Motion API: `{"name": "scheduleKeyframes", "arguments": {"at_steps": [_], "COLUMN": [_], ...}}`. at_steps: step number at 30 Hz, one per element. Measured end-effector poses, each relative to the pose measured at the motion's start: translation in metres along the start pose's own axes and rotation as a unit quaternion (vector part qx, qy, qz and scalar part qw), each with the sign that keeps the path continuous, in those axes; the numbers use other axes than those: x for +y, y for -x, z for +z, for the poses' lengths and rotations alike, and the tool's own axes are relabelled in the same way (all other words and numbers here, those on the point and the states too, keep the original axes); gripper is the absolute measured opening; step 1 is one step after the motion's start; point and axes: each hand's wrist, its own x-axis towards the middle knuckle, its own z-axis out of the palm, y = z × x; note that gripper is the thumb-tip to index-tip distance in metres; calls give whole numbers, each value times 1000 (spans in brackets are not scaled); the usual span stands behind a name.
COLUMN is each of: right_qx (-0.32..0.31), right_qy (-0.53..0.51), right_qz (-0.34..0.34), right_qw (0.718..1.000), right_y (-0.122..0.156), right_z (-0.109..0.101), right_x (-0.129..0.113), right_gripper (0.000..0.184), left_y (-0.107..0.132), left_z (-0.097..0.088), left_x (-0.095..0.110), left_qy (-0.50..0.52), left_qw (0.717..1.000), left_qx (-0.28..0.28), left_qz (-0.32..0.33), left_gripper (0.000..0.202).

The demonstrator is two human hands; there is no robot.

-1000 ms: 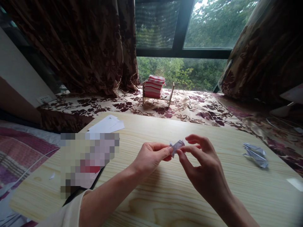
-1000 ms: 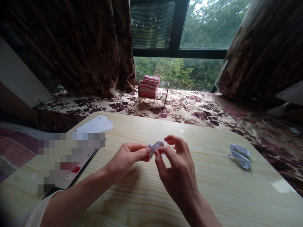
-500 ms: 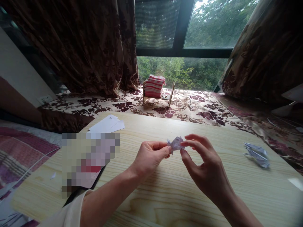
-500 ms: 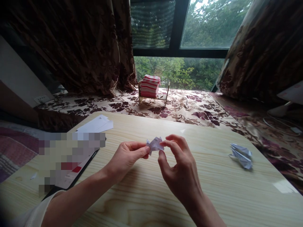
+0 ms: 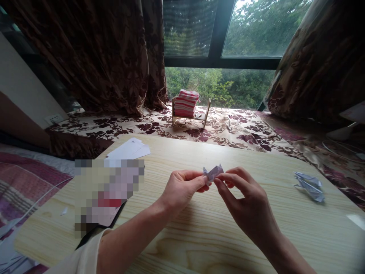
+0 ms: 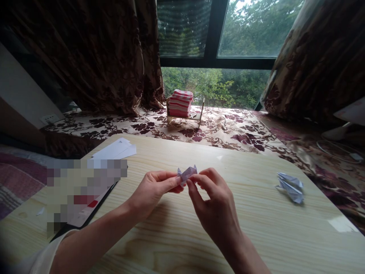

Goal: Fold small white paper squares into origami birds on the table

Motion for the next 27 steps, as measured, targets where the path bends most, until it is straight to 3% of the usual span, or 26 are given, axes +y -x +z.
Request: {"name": "scheduleKeyframes", "arguments": {"at_steps": [10, 27], "right_qx": [-21, -3], "right_qy": [63, 75], "right_qz": [-65, -9], "right_qw": [996, 997], "right_y": [1, 2], "right_z": [-2, 3], "right_x": [3, -2], "right_gripper": [12, 10], "left_y": [0, 1], "left_z": [-1, 3], "left_x": [1, -3], "left_qy": [25, -22], "left_qw": [1000, 999], "left_qx": [10, -12], "left_qz": [0, 27], "left_gripper": [22, 18]}}
